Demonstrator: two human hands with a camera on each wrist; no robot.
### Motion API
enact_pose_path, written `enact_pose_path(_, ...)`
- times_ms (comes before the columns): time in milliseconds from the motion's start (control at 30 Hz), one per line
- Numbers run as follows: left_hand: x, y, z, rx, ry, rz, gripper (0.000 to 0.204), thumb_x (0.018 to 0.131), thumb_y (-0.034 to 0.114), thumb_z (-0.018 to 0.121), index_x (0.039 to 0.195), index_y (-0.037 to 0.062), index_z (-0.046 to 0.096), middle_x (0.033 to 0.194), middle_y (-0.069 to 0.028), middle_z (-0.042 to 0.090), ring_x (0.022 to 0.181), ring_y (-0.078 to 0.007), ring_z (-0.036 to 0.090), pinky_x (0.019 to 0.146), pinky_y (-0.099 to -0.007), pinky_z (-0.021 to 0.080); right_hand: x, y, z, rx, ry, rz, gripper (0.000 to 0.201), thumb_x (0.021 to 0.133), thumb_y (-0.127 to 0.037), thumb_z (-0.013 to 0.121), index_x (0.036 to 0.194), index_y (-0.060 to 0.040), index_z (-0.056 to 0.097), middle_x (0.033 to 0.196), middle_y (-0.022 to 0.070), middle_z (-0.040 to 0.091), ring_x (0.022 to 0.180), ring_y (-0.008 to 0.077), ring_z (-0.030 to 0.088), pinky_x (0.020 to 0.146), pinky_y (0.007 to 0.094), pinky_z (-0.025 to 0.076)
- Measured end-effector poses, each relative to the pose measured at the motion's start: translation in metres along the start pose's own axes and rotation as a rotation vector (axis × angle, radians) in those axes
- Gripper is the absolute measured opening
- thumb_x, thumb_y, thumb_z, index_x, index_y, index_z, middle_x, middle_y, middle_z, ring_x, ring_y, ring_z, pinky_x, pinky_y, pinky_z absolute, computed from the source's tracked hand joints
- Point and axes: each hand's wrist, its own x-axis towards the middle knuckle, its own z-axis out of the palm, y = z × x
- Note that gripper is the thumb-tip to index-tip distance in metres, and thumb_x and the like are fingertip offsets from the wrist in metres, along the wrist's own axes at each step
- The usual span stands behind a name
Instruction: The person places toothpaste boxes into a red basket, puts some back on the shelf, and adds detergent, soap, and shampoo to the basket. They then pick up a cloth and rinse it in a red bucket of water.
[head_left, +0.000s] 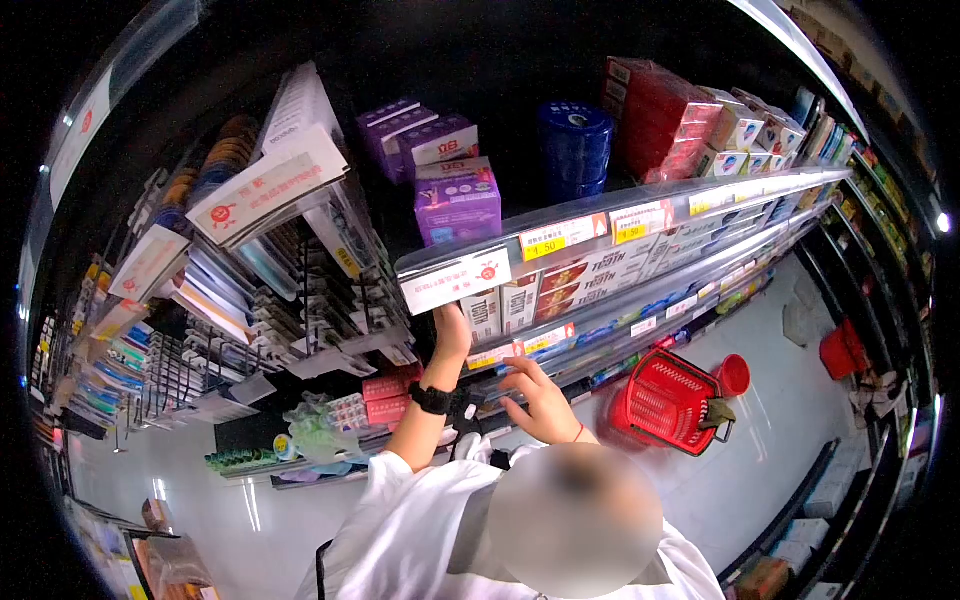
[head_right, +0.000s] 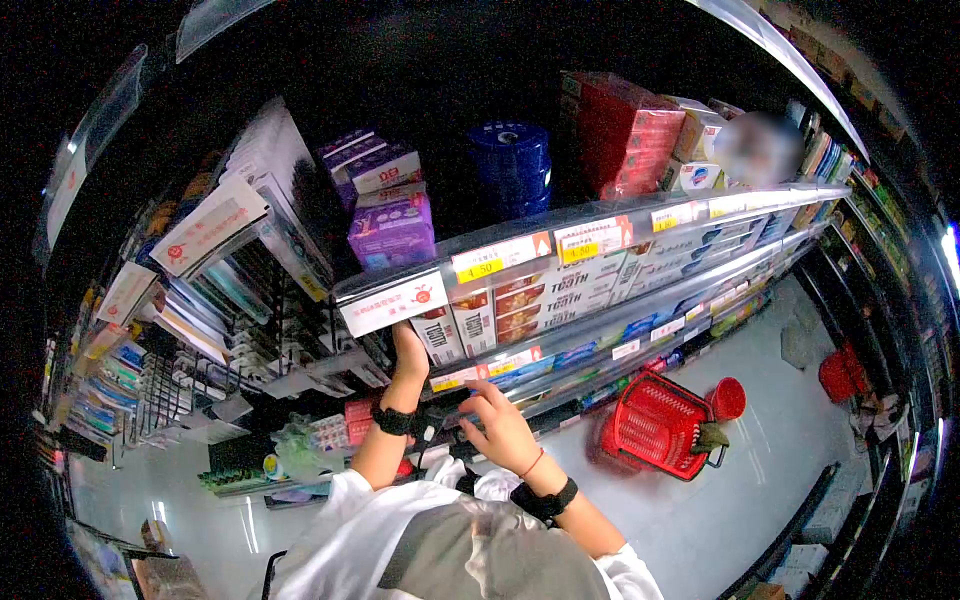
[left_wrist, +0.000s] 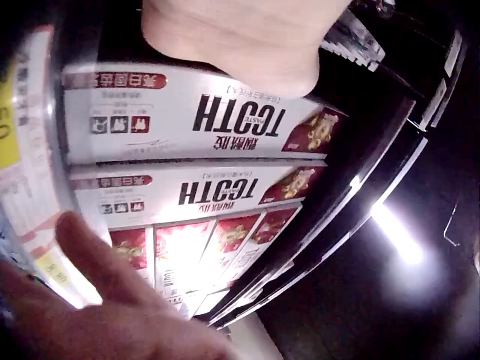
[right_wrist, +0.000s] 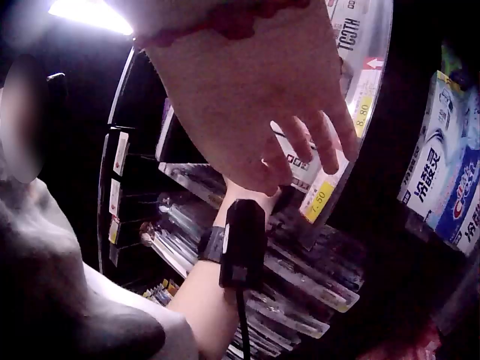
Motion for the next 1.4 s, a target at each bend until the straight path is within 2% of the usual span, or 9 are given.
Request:
enact_pose_path(100, 0.012, -0.015, -0.002, 0.002, 0.039, 0.062, 0.044, 0.093, 0.044, 0.034, 0.117, 0.0088, 0.048, 0.105, -0.0039, 0.055, 0.098, -0.0188, 0.053, 0.084, -0.0339, 0.042, -0.003, 0.004, 0.000, -0.009, 0.010, 0.023, 0.022, 0.073, -0.008, 0.063, 0.091, -0.0024, 0.053, 0.115, 0.0187, 0.049, 0.104, 0.0364, 0.050, 0.086, 0.0398, 0.043)
enact_pose_path(367, 0.002, -0.004, 0.010, -0.175, 0.135, -0.055, 0.042, 0.091, 0.049, 0.037, 0.101, 0.0111, 0.053, 0.084, -0.0049, 0.060, 0.079, -0.0188, 0.058, 0.072, -0.0328, 0.046, -0.009, 0.012, -0.005, 0.033, 0.040, 0.083, 0.020, 0.073, -0.008, 0.061, 0.091, -0.0035, 0.053, 0.117, 0.0181, 0.047, 0.103, 0.0361, 0.050, 0.087, 0.0390, 0.042)
enact_pose_path(433, 0.002, -0.008, -0.003, -0.022, -0.015, 0.045, 0.046, 0.090, 0.051, 0.036, 0.108, 0.0118, 0.051, 0.095, -0.0047, 0.060, 0.087, -0.0199, 0.058, 0.077, -0.0350, 0.046, -0.009, 0.012, -0.005, 0.046, 0.042, 0.098, 0.020, 0.074, -0.008, 0.061, 0.090, -0.0036, 0.053, 0.117, 0.0181, 0.047, 0.104, 0.0359, 0.050, 0.087, 0.0388, 0.043)
enact_pose_path(533, -0.001, -0.004, -0.020, -0.126, -0.150, -0.165, 0.065, 0.085, 0.059, 0.043, 0.127, 0.0106, 0.040, 0.122, -0.0032, 0.049, 0.112, -0.0209, 0.048, 0.091, -0.0395, 0.041, -0.009, 0.013, -0.008, 0.048, 0.042, 0.107, 0.019, 0.074, -0.008, 0.061, 0.090, -0.0039, 0.053, 0.117, 0.0181, 0.047, 0.104, 0.0357, 0.050, 0.087, 0.0384, 0.043)
enact_pose_path(567, -0.001, -0.035, -0.050, -0.035, -0.246, 0.022, 0.079, 0.077, 0.065, 0.049, 0.131, 0.0097, 0.033, 0.126, -0.0032, 0.045, 0.114, -0.0224, 0.046, 0.092, -0.0404, 0.040, -0.009, 0.013, -0.009, 0.039, 0.048, 0.105, 0.019, 0.074, -0.008, 0.062, 0.091, -0.0041, 0.053, 0.116, 0.0182, 0.047, 0.104, 0.0356, 0.050, 0.087, 0.0383, 0.043)
enact_pose_path(667, -0.007, -0.021, -0.047, 0.136, -0.176, 0.110, 0.087, 0.072, 0.068, 0.053, 0.132, 0.0095, 0.029, 0.129, -0.0038, 0.041, 0.114, -0.0235, 0.046, 0.093, -0.0409, 0.039, -0.012, 0.018, -0.011, 0.040, 0.058, 0.130, 0.019, 0.073, -0.008, 0.062, 0.091, -0.0043, 0.054, 0.116, 0.0183, 0.048, 0.104, 0.0356, 0.050, 0.088, 0.0383, 0.043)
enact_pose_path(867, -0.025, 0.060, 0.015, 0.324, -0.472, 0.002, 0.052, 0.074, 0.021, 0.071, 0.116, 0.0017, 0.048, 0.111, -0.0070, 0.053, 0.104, -0.0171, 0.050, 0.087, -0.0320, 0.040, -0.009, 0.017, -0.009, 0.048, 0.053, 0.148, 0.020, 0.073, -0.008, 0.063, 0.090, -0.0045, 0.054, 0.116, 0.0183, 0.048, 0.104, 0.0353, 0.051, 0.087, 0.0381, 0.043)
enact_pose_path(1000, -0.016, 0.053, 0.001, 0.484, -0.458, -0.240, 0.049, 0.073, 0.024, 0.070, 0.112, 0.0024, 0.051, 0.106, -0.0048, 0.056, 0.098, -0.0163, 0.052, 0.083, -0.0321, 0.042, -0.007, 0.018, -0.005, 0.059, 0.034, 0.128, 0.020, 0.073, -0.008, 0.063, 0.091, -0.0044, 0.054, 0.116, 0.0181, 0.048, 0.104, 0.0353, 0.050, 0.087, 0.0379, 0.043)
enact_pose_path(1400, -0.019, 0.051, 0.005, 0.373, -0.490, -0.174, 0.051, 0.071, 0.022, 0.074, 0.112, 0.0032, 0.050, 0.108, -0.0077, 0.053, 0.101, -0.0172, 0.049, 0.085, -0.0316, 0.041, 0.001, 0.010, 0.005, 0.058, -0.049, 0.107, 0.019, 0.074, -0.008, 0.063, 0.091, -0.0036, 0.055, 0.115, 0.0160, 0.049, 0.104, 0.0340, 0.051, 0.087, 0.0373, 0.043)
